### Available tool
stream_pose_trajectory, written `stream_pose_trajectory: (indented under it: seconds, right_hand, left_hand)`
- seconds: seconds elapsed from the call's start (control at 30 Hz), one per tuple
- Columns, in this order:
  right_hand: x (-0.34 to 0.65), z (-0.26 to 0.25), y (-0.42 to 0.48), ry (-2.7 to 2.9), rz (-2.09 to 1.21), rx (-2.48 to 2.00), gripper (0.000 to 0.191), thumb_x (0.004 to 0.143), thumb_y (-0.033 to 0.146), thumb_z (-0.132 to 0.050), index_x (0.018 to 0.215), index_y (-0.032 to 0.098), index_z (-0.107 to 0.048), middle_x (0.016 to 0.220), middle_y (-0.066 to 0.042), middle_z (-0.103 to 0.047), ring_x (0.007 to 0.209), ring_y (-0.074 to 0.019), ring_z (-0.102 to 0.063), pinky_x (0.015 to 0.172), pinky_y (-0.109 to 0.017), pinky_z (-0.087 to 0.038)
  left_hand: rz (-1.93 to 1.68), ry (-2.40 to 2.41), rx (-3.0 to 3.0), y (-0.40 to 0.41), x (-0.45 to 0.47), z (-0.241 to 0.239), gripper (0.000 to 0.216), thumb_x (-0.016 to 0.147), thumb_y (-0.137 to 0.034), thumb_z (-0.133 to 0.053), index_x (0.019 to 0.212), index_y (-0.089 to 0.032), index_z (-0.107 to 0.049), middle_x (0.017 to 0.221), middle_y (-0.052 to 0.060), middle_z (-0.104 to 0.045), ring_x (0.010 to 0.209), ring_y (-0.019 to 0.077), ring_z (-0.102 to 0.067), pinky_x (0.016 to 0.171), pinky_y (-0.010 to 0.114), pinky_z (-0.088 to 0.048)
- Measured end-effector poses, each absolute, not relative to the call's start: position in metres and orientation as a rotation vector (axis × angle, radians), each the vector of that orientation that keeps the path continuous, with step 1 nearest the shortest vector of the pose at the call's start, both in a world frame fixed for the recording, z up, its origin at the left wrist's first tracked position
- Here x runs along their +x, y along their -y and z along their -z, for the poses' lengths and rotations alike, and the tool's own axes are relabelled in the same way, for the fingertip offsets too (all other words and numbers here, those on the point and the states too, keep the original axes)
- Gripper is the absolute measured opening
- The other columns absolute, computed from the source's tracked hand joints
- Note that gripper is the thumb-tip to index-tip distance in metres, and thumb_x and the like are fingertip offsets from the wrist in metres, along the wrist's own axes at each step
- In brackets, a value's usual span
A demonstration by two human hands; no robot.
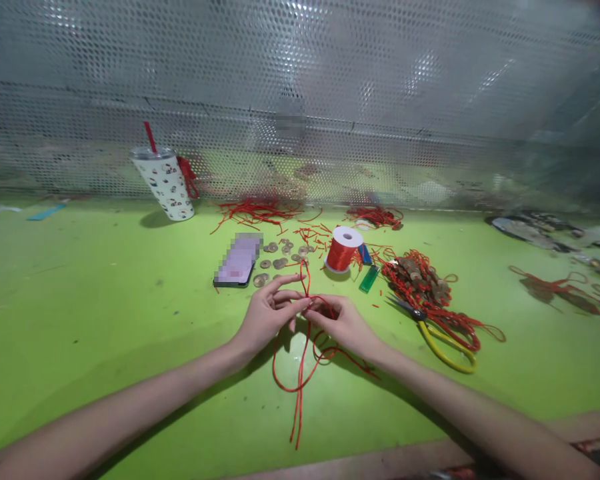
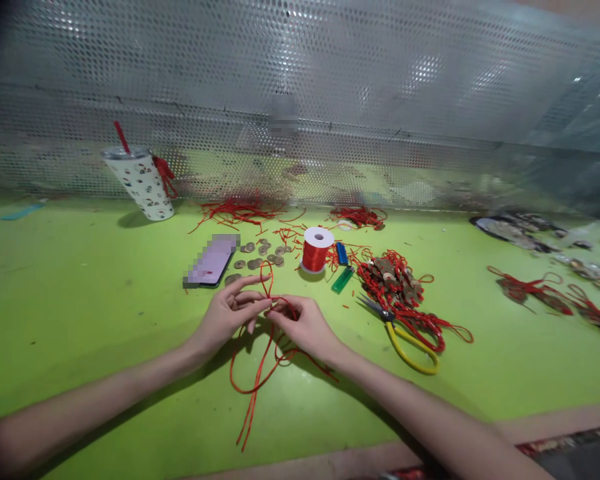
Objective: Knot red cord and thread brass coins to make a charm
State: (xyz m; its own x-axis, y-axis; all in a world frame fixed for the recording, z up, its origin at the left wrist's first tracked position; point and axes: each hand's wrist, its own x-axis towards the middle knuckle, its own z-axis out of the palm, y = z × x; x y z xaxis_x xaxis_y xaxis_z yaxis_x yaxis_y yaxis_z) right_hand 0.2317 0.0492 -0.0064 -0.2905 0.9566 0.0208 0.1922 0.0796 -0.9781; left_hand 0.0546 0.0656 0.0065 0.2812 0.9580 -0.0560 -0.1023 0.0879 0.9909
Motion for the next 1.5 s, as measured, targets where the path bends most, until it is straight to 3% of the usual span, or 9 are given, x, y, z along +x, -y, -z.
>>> stream_pose_trajectory:
  seconds: [0.2,0.43,0.53,0.6,0.77,1.03,1.33,1.5]
  right_hand:
    - [0.231,0.012,-0.047,1.668,-1.217,-1.250,0.025,0.087,0.037,-0.068,0.073,0.017,-0.065,0.063,0.002,-0.058,0.057,-0.0117,-0.045,0.056,-0.027,-0.035]
    - [0.232,0.006,-0.047,1.690,-1.316,-1.217,0.027,0.088,0.042,-0.068,0.079,0.017,-0.065,0.067,0.000,-0.063,0.059,-0.0129,-0.051,0.059,-0.028,-0.040]
    - [0.234,0.007,-0.048,1.637,-1.350,-1.157,0.030,0.091,0.047,-0.065,0.092,0.017,-0.066,0.076,-0.001,-0.065,0.064,-0.0139,-0.054,0.062,-0.028,-0.042]
    - [0.235,0.008,-0.048,1.621,-1.330,-1.150,0.032,0.091,0.048,-0.064,0.090,0.016,-0.067,0.075,0.000,-0.063,0.064,-0.0133,-0.052,0.062,-0.028,-0.040]
    - [0.235,0.010,-0.048,1.674,-1.289,-1.187,0.035,0.091,0.048,-0.064,0.077,0.017,-0.064,0.065,0.002,-0.058,0.059,-0.0118,-0.046,0.059,-0.028,-0.036]
    - [0.238,-0.001,-0.048,1.612,-1.335,-1.143,0.036,0.093,0.052,-0.061,0.089,0.016,-0.064,0.075,0.001,-0.057,0.066,-0.0132,-0.050,0.061,-0.027,-0.038]
    - [0.238,0.002,-0.050,1.615,-1.320,-1.138,0.040,0.090,0.054,-0.063,0.076,0.017,-0.060,0.067,0.002,-0.052,0.062,-0.0122,-0.045,0.059,-0.027,-0.036]
    - [0.237,0.003,-0.052,1.537,-1.280,-1.130,0.033,0.091,0.050,-0.063,0.089,0.017,-0.068,0.073,0.000,-0.060,0.063,-0.0130,-0.050,0.058,-0.027,-0.039]
  left_hand:
    - [-1.029,-0.967,1.203,-0.069,0.053,-0.011,0.059,0.071,-0.040,-0.086,0.120,-0.018,-0.064,0.085,0.003,-0.075,0.044,0.0065,-0.054,0.046,0.021,-0.043]
    - [-1.040,-0.996,1.170,-0.071,0.054,-0.008,0.058,0.069,-0.041,-0.086,0.118,-0.017,-0.065,0.081,0.002,-0.075,0.042,0.0054,-0.051,0.041,0.019,-0.036]
    - [-1.032,-1.000,1.177,-0.071,0.055,-0.006,0.057,0.069,-0.039,-0.087,0.116,-0.016,-0.066,0.083,0.005,-0.077,0.060,0.0137,-0.067,0.047,0.020,-0.044]
    - [-1.022,-1.014,1.170,-0.070,0.055,-0.006,0.056,0.069,-0.038,-0.087,0.116,-0.016,-0.067,0.084,0.006,-0.078,0.070,0.0178,-0.072,0.051,0.021,-0.048]
    - [-1.016,-1.040,1.163,-0.068,0.056,-0.009,0.053,0.069,-0.037,-0.087,0.114,-0.017,-0.068,0.081,0.004,-0.078,0.072,0.0191,-0.073,0.055,0.024,-0.053]
    - [-1.008,-0.956,1.219,-0.073,0.052,0.000,0.052,0.073,-0.038,-0.086,0.115,-0.015,-0.067,0.088,0.007,-0.080,0.083,0.0217,-0.076,0.081,0.035,-0.059]
    - [-1.029,-0.942,1.325,-0.074,0.051,-0.002,0.052,0.080,-0.040,-0.080,0.124,-0.016,-0.066,0.093,0.008,-0.081,0.092,0.0233,-0.076,0.088,0.036,-0.059]
    - [-0.990,-0.901,1.449,-0.072,0.051,0.002,0.048,0.088,-0.036,-0.071,0.132,-0.018,-0.064,0.111,0.011,-0.078,0.107,0.0255,-0.073,0.094,0.038,-0.058]
